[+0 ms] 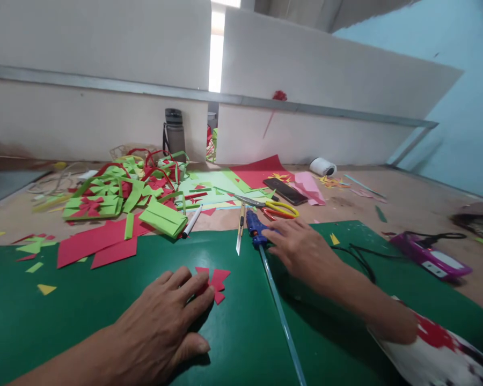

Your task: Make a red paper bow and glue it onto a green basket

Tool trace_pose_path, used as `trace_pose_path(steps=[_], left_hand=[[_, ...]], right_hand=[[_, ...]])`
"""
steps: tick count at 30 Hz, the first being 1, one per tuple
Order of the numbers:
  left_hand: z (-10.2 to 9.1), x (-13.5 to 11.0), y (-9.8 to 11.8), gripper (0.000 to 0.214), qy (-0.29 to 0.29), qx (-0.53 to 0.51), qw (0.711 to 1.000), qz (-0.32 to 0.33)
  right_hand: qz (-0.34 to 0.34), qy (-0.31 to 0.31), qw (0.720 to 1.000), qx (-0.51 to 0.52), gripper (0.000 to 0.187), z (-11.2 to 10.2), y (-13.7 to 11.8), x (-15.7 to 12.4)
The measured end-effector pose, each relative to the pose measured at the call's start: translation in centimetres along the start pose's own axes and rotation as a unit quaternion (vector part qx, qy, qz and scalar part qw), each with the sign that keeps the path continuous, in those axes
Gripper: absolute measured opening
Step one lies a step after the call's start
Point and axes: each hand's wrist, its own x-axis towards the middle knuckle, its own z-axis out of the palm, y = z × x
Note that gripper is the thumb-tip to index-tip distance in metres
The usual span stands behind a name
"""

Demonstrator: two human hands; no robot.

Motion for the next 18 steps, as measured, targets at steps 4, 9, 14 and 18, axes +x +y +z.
trace_pose_path(steps=[4,9,14,18], left_hand=[[0.0,-0.3,0.1,0.055,0.027,0.005,1.000,-0.004],[0.5,-0.5,0.0,0.050,0.019,0.003,1.000,-0.013],[0.5,-0.3,0.0,0.053,-0.005,-0.007,1.000,-0.026],[0.1,-0.3,0.2,0.049,-0.011,-0.017,0.999,-0.038]], right_hand=[[0.047,-0.045,0.998,0.005,0.046,1.6,3.2,0.7],[0.033,-0.033,0.997,0.056,0.049,3.2,4.3,0.8],[0.050,0.019,0.985,0.164,0.035,2.0,5.6,0.7],[0.166,0.053,0.922,0.346,0.037,0.6,4.6,0.6]])
